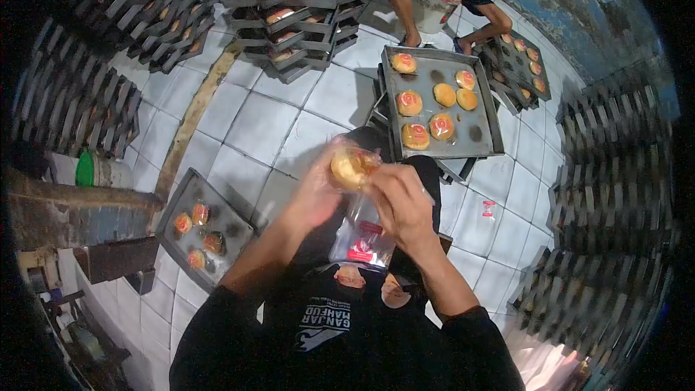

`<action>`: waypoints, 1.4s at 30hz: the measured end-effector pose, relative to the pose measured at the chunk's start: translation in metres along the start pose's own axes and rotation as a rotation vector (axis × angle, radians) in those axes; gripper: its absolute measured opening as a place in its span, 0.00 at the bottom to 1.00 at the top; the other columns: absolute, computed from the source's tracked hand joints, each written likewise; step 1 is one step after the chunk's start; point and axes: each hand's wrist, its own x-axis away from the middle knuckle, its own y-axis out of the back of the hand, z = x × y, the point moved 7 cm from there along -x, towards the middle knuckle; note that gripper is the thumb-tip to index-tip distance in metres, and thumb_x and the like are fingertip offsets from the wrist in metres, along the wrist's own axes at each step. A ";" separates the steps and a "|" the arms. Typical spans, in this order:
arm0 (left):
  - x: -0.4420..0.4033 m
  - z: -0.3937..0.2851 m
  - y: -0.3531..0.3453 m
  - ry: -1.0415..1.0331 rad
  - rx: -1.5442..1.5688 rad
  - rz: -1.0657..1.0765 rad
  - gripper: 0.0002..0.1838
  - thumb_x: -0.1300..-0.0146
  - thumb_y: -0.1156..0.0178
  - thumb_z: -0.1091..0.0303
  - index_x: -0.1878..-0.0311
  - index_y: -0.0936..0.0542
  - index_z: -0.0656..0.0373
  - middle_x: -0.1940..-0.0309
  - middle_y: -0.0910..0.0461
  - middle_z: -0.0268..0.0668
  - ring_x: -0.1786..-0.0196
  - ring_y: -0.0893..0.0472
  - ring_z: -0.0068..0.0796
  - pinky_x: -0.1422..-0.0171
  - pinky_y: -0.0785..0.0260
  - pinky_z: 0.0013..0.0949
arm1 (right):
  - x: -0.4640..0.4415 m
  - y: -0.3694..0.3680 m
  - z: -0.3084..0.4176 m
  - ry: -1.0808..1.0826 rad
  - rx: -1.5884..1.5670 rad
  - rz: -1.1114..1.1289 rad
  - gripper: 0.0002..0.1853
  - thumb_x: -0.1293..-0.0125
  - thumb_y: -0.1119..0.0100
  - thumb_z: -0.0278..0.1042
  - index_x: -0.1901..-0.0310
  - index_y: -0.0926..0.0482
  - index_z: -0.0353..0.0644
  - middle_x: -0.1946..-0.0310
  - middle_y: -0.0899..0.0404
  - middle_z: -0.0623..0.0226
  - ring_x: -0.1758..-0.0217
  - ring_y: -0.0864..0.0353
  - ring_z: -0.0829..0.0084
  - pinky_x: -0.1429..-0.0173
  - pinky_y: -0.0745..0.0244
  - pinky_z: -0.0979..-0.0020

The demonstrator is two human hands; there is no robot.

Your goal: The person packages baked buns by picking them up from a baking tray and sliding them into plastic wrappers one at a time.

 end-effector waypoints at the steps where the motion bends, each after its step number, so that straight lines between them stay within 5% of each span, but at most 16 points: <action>1: -0.006 -0.016 0.005 -0.165 -0.203 -0.115 0.30 0.21 0.51 0.44 0.29 0.29 0.58 0.37 0.20 0.38 0.37 0.21 0.31 0.34 0.29 0.40 | -0.003 -0.001 -0.021 -0.190 -0.061 0.005 0.13 0.37 0.29 0.29 0.54 0.18 0.32 0.60 0.16 0.57 0.57 0.16 0.61 0.51 0.20 0.66; 4: -0.022 -0.013 0.005 -0.276 -0.402 0.106 0.26 0.20 0.50 0.49 0.39 0.20 0.62 0.45 0.16 0.38 0.42 0.19 0.27 0.35 0.28 0.34 | 0.018 -0.016 -0.099 -0.649 -0.210 0.008 0.14 0.25 0.41 0.36 0.48 0.18 0.32 0.64 0.14 0.56 0.63 0.17 0.72 0.55 0.23 0.71; 5: -0.018 -0.020 -0.007 -0.340 -0.522 0.138 0.25 0.19 0.51 0.49 0.41 0.18 0.63 0.47 0.16 0.38 0.42 0.19 0.27 0.35 0.29 0.33 | 0.014 -0.014 -0.102 -0.626 -0.142 -0.043 0.13 0.24 0.42 0.36 0.51 0.18 0.33 0.65 0.14 0.57 0.63 0.17 0.72 0.55 0.22 0.70; 7: -0.021 -0.026 -0.005 -0.319 -0.462 -0.040 0.20 0.20 0.47 0.56 0.54 0.15 0.64 0.57 0.15 0.35 0.52 0.18 0.23 0.43 0.27 0.29 | 0.007 -0.010 -0.096 -0.605 -0.121 0.011 0.15 0.26 0.44 0.37 0.50 0.17 0.34 0.59 0.15 0.47 0.57 0.14 0.53 0.50 0.22 0.63; 10: -0.031 -0.029 -0.001 -0.463 -0.504 -0.100 0.14 0.24 0.41 0.65 0.64 0.18 0.65 0.66 0.17 0.32 0.62 0.20 0.18 0.56 0.27 0.25 | -0.012 -0.004 -0.068 -0.396 -0.048 0.088 0.14 0.26 0.45 0.37 0.56 0.17 0.33 0.65 0.17 0.50 0.61 0.16 0.53 0.52 0.23 0.62; 13: -0.029 -0.043 -0.003 -0.559 -0.667 -0.187 0.14 0.25 0.41 0.65 0.66 0.20 0.65 0.65 0.18 0.35 0.64 0.22 0.19 0.60 0.28 0.26 | -0.025 0.002 -0.073 -0.319 -0.113 -0.088 0.18 0.22 0.45 0.38 0.70 0.26 0.35 0.80 0.31 0.70 0.76 0.32 0.76 0.70 0.35 0.67; 14: -0.026 -0.049 -0.002 -0.595 -0.693 -0.236 0.14 0.25 0.40 0.65 0.66 0.20 0.64 0.64 0.19 0.36 0.63 0.22 0.21 0.60 0.29 0.26 | -0.012 -0.013 -0.121 -0.468 -0.232 -0.045 0.19 0.22 0.44 0.41 0.73 0.27 0.42 0.80 0.32 0.77 0.78 0.35 0.82 0.73 0.39 0.73; 19: 0.003 -0.041 0.025 -0.755 -0.843 -0.278 0.13 0.26 0.41 0.66 0.67 0.21 0.64 0.62 0.24 0.38 0.58 0.23 0.27 0.54 0.30 0.30 | 0.053 -0.026 -0.125 -0.970 -0.646 0.094 0.19 0.21 0.44 0.44 0.72 0.24 0.46 0.82 0.31 0.80 0.84 0.37 0.86 0.79 0.43 0.79; 23: -0.002 0.024 0.082 -0.283 -0.612 -0.187 0.13 0.27 0.41 0.69 0.68 0.19 0.66 0.59 0.20 0.35 0.56 0.22 0.25 0.50 0.30 0.30 | 0.150 -0.074 -0.118 -1.237 -0.734 0.171 0.20 0.21 0.44 0.44 0.73 0.24 0.45 0.83 0.27 0.76 0.84 0.32 0.84 0.80 0.40 0.80; 27: -0.008 0.006 0.033 -0.315 -0.503 -0.040 0.09 0.28 0.41 0.72 0.60 0.15 0.67 0.59 0.17 0.34 0.58 0.21 0.22 0.46 0.30 0.27 | 0.130 -0.052 -0.077 -1.293 -1.000 -0.200 0.14 0.23 0.42 0.43 0.50 0.19 0.40 0.64 0.18 0.70 0.73 0.21 0.79 0.71 0.25 0.76; 28: -0.017 0.011 0.029 -0.306 -0.584 0.008 0.08 0.28 0.41 0.73 0.60 0.15 0.66 0.55 0.17 0.35 0.55 0.21 0.21 0.48 0.30 0.27 | 0.124 -0.046 -0.074 -1.226 -1.125 -0.216 0.22 0.25 0.39 0.43 0.37 0.25 0.38 0.53 0.19 0.66 0.61 0.15 0.74 0.58 0.18 0.73; 31: -0.028 0.015 -0.009 -0.390 -0.570 0.079 0.07 0.28 0.39 0.72 0.56 0.16 0.67 0.48 0.18 0.39 0.52 0.21 0.23 0.46 0.28 0.30 | 0.098 -0.005 -0.103 -0.909 -0.613 -0.149 0.26 0.28 0.35 0.41 0.34 0.27 0.35 0.49 0.19 0.62 0.49 0.16 0.68 0.47 0.20 0.66; 35: -0.031 0.021 -0.024 -0.324 -0.747 0.062 0.21 0.30 0.37 0.71 0.36 0.23 0.61 0.35 0.25 0.45 0.40 0.21 0.33 0.33 0.30 0.36 | 0.084 0.075 -0.205 -0.573 0.111 -0.315 0.28 0.30 0.34 0.34 0.33 0.30 0.32 0.49 0.17 0.56 0.53 0.14 0.66 0.50 0.19 0.67; 38: 0.011 0.018 -0.038 -0.711 -1.331 0.244 0.26 0.38 0.31 0.71 0.35 0.23 0.59 0.29 0.29 0.48 0.28 0.29 0.50 0.27 0.33 0.45 | 0.098 0.116 -0.212 -0.567 0.668 -0.341 0.28 0.33 0.34 0.32 0.34 0.30 0.33 0.46 0.18 0.52 0.46 0.16 0.54 0.41 0.23 0.62; 41: 0.036 0.030 -0.027 -0.859 -1.724 0.236 0.22 0.42 0.29 0.71 0.43 0.17 0.60 0.28 0.30 0.47 0.24 0.34 0.56 0.25 0.35 0.50 | 0.109 0.084 -0.178 -0.857 0.156 0.070 0.29 0.35 0.33 0.33 0.33 0.29 0.38 0.42 0.21 0.48 0.37 0.22 0.47 0.32 0.28 0.59; 42: 0.039 0.036 -0.022 -0.859 -1.791 0.239 0.20 0.43 0.29 0.71 0.46 0.16 0.59 0.27 0.31 0.47 0.23 0.36 0.57 0.24 0.36 0.52 | 0.109 0.063 -0.148 -0.697 0.108 0.177 0.30 0.36 0.32 0.36 0.33 0.28 0.39 0.39 0.23 0.48 0.33 0.25 0.47 0.28 0.32 0.55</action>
